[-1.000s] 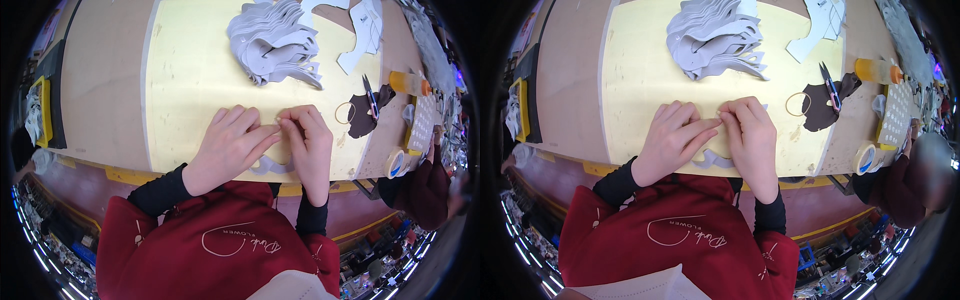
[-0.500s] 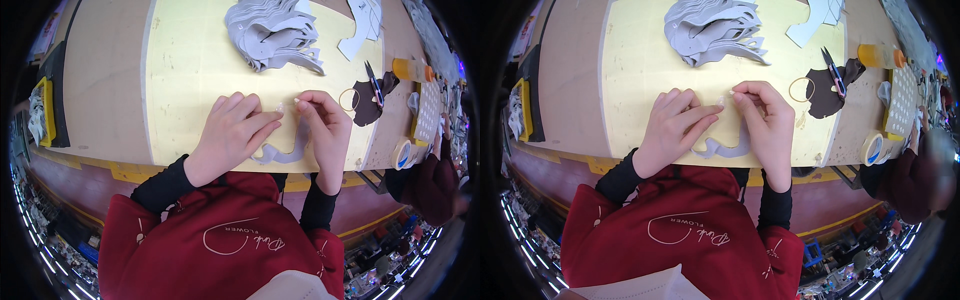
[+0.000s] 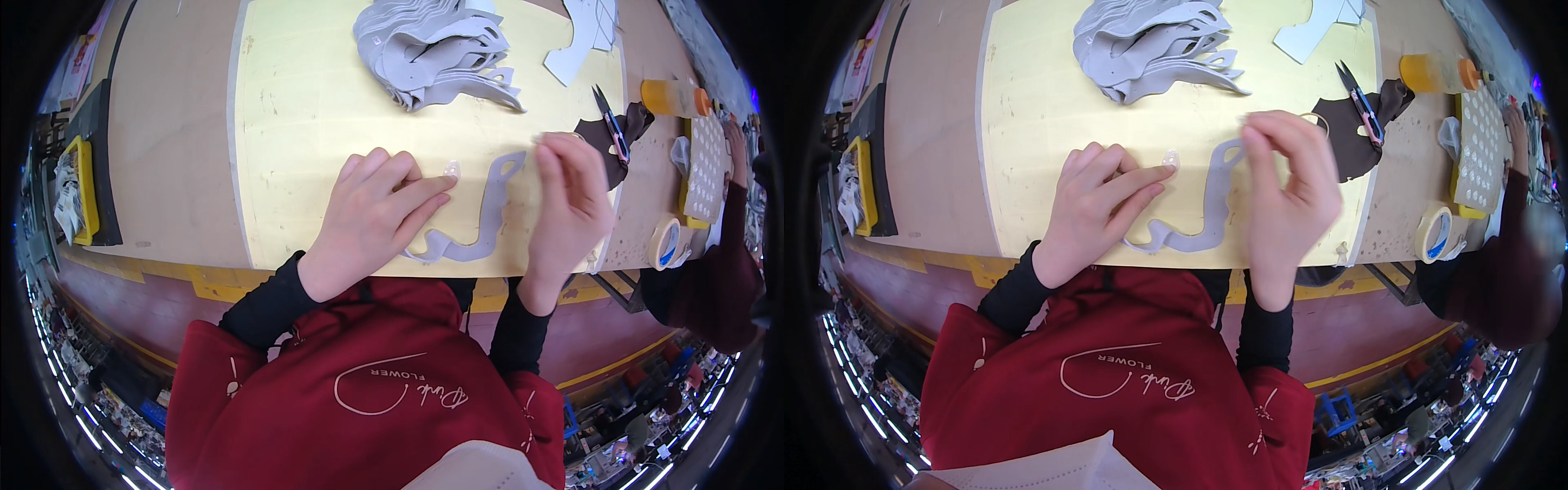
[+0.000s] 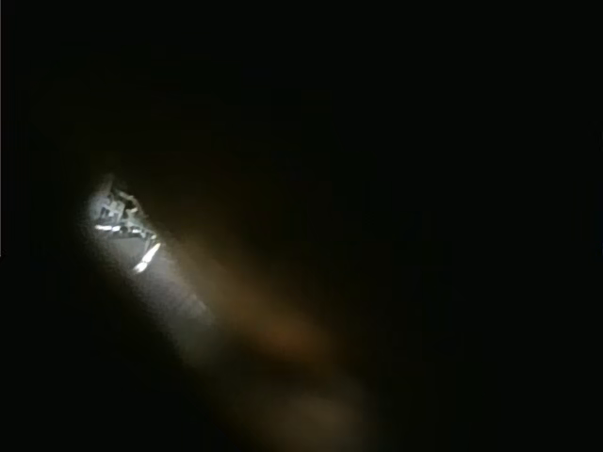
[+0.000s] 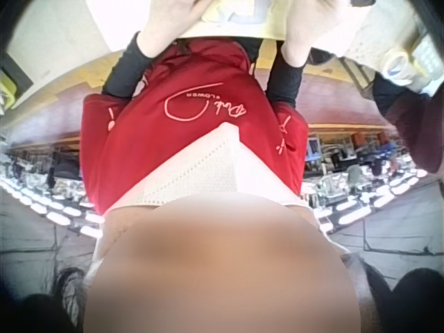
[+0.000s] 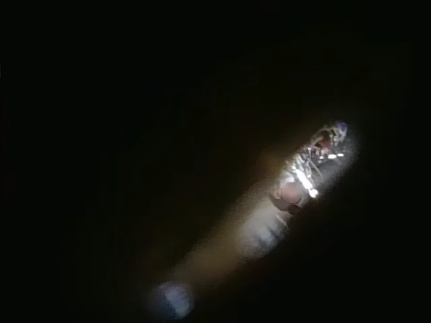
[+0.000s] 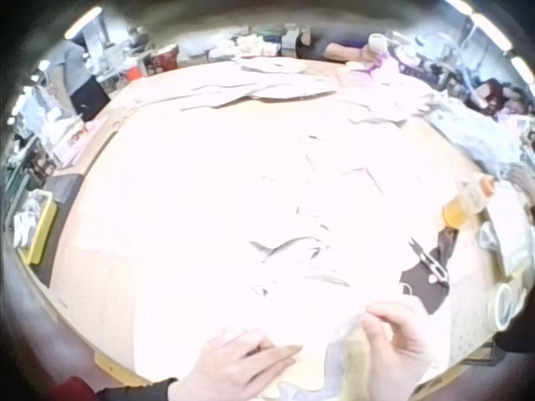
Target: The person assembles small gray foam pieces by applying adhesive tape to their edges. They handle the pieces one at a time, fold and press the tape, and place the finished pieces on the table. Other workers are visible in the background performing similar tasks.
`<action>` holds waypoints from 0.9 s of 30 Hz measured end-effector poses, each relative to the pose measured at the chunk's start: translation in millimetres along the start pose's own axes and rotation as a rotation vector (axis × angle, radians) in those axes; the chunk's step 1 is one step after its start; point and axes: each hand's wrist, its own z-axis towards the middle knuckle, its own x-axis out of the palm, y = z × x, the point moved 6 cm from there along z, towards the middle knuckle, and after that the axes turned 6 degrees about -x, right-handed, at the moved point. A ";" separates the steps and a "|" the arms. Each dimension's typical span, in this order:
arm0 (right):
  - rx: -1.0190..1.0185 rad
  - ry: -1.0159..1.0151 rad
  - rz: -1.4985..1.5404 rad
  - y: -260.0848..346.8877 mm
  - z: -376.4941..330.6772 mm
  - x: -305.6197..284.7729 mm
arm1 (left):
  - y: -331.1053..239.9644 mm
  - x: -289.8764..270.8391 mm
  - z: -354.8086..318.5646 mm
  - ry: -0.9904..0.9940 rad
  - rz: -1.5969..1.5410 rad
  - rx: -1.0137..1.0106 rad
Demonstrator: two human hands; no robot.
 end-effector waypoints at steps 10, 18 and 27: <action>0.028 0.283 -0.040 5.2 -16.0 27.1 | -0.9 -0.2 2.0 -0.001 0.005 0.011; -0.049 0.435 -0.139 0.8 -21.1 39.6 | 5.0 6.6 -3.1 0.008 0.031 0.022; -0.008 0.076 -0.018 19.7 -8.1 19.7 | -10.4 -6.6 -2.0 -0.095 0.046 0.048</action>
